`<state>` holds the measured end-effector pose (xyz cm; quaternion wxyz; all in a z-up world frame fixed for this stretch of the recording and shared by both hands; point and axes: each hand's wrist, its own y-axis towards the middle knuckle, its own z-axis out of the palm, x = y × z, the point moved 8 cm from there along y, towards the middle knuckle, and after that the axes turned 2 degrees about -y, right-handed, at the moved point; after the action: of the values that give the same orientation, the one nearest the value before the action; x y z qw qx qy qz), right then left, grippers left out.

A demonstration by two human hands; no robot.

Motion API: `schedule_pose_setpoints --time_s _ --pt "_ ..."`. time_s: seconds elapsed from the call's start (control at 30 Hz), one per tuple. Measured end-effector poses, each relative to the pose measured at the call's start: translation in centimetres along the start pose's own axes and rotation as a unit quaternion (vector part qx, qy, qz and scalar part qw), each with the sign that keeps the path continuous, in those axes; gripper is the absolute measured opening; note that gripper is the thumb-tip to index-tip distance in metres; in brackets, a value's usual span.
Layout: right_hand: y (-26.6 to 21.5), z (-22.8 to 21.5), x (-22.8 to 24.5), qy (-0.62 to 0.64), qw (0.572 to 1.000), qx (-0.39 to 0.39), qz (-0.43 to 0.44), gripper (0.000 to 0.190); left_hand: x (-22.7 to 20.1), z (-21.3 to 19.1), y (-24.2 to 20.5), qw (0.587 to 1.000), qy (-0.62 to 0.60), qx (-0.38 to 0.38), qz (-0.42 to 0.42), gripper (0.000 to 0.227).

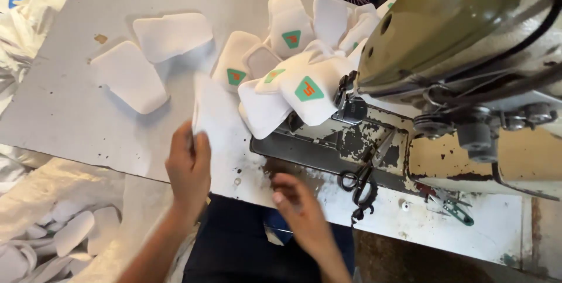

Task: Stitch the edges of shoe tongues using an industrial sewing machine.

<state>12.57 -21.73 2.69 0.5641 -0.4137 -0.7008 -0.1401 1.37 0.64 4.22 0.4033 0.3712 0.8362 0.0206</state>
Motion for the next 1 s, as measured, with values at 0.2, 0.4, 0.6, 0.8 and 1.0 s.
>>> schedule_pose_setpoints --time_s 0.2,0.4,0.6,0.8,1.0 --pt "-1.4 5.3 -3.0 0.35 0.92 0.111 0.137 0.048 -2.0 3.2 -11.1 0.721 -0.6 -0.003 -0.346 0.032" --pt "-2.0 1.7 -2.7 0.292 0.951 0.058 0.085 0.04 -3.9 3.5 -13.1 0.756 -0.561 0.144 -0.305 0.031" --pt "-4.0 -0.5 -1.1 0.237 0.971 0.017 0.024 0.04 -6.4 2.2 -12.0 0.752 -0.571 0.163 -0.285 0.053" --pt "-6.7 -1.2 -0.3 0.23 0.972 0.056 0.012 0.04 -9.9 -0.2 -9.6 0.837 -0.467 0.272 -0.082 0.035" --pt "-6.7 -4.4 0.4 0.149 0.988 -0.025 -0.034 0.035 -13.2 0.2 -9.4 0.874 -0.379 0.303 -0.004 0.041"
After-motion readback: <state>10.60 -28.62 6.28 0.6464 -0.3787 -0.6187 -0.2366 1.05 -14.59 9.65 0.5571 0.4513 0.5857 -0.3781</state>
